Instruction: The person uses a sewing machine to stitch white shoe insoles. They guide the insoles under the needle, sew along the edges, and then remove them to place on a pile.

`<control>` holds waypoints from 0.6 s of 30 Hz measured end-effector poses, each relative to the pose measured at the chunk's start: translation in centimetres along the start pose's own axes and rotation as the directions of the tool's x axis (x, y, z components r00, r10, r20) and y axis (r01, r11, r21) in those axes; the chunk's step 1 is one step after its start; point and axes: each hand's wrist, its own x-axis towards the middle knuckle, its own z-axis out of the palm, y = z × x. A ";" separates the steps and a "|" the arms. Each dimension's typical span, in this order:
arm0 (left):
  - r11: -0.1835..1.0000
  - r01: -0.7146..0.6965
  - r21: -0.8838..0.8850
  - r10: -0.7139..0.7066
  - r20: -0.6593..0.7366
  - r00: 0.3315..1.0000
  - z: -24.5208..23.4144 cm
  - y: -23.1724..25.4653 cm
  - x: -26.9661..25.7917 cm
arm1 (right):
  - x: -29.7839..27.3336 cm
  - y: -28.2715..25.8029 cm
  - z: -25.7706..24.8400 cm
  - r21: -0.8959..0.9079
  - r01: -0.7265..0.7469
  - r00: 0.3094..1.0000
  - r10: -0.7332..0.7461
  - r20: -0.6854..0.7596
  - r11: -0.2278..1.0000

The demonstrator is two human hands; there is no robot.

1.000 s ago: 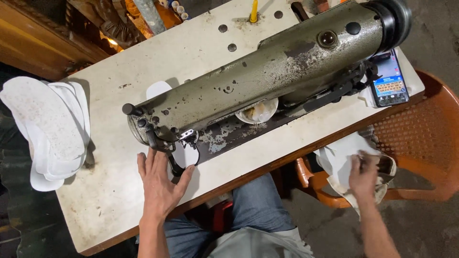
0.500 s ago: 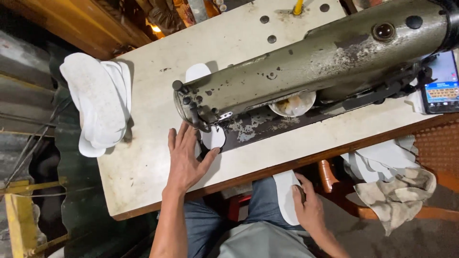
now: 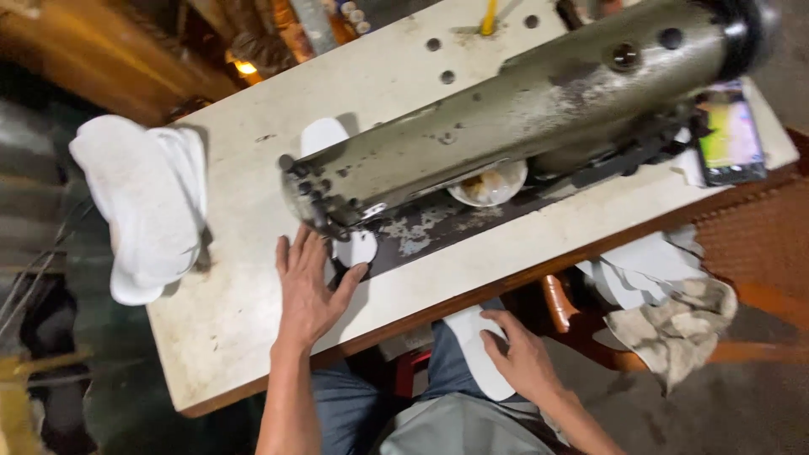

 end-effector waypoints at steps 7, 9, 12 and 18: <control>0.997 0.040 0.071 -0.042 0.024 0.999 0.7 -0.2 -0.1 | -1.9 -2.6 -7.7 -0.070 0.089 0.785 -0.027 0.618 0.994; 0.996 0.034 0.085 -0.035 0.017 0.999 0.8 -0.2 -0.1 | -2.6 -2.7 -8.8 0.008 0.094 0.773 -0.078 0.630 0.996; 0.996 0.037 0.083 -0.038 0.010 0.999 1.0 -0.3 -0.1 | -3.1 -3.9 -9.5 0.372 0.475 0.769 -0.582 0.266 0.798; 0.993 0.082 0.086 -0.083 0.013 0.996 1.1 -0.4 0.3 | -1.7 -11.1 -9.3 0.241 0.528 0.842 -0.539 -0.022 0.814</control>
